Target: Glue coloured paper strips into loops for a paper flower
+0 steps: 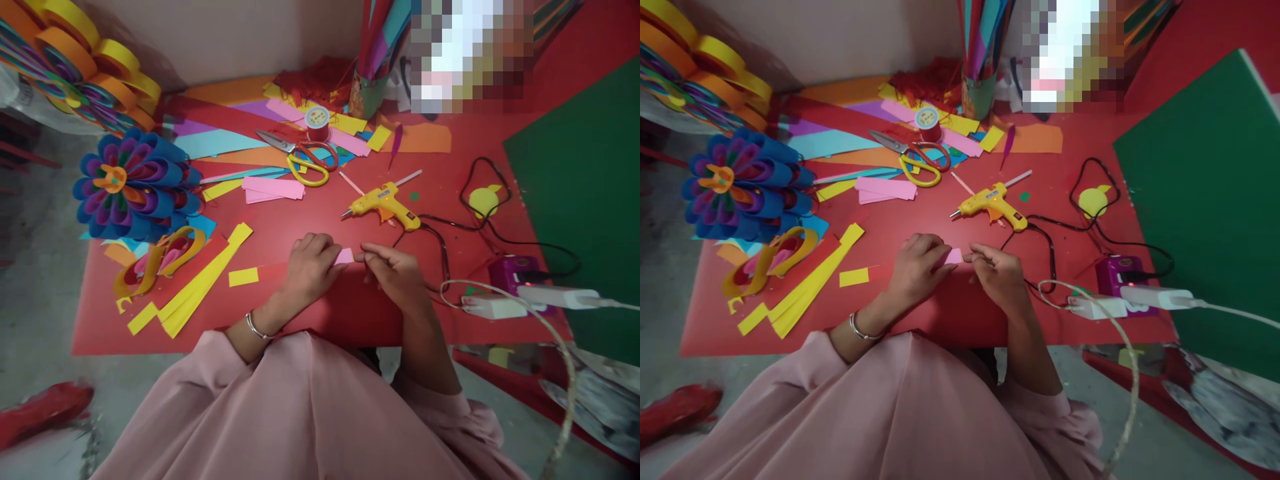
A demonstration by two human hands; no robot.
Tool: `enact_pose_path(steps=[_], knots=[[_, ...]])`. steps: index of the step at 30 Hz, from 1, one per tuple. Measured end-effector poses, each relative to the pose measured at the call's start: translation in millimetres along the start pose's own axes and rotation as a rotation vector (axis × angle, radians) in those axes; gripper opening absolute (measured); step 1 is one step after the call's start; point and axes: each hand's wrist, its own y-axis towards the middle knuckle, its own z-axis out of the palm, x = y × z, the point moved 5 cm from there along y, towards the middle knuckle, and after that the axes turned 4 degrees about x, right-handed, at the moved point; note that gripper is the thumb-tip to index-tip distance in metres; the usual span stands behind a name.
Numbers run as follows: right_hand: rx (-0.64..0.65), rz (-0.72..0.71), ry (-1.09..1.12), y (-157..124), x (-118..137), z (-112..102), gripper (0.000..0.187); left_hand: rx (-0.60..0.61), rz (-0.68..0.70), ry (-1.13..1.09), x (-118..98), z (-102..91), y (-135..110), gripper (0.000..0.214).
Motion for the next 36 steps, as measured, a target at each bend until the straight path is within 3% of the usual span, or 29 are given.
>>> enact_pose_path(steps=[19, 28, 36], knots=[[-0.01, -0.039, -0.069, -0.3, 2.9, 2.6, 0.043, -0.03, -0.001, -0.07, 5.9, 7.6, -3.5, 0.045], [-0.084, -0.332, -0.27, -1.5, 11.4, 4.7, 0.031, -0.027, 0.009, -0.047, 6.3, 7.8, -5.5, 0.048], [-0.01, -0.493, -0.424, -0.9, 14.9, 9.5, 0.032, -0.055, 0.011, -0.077, 4.4, 0.7, -7.6, 0.045]])
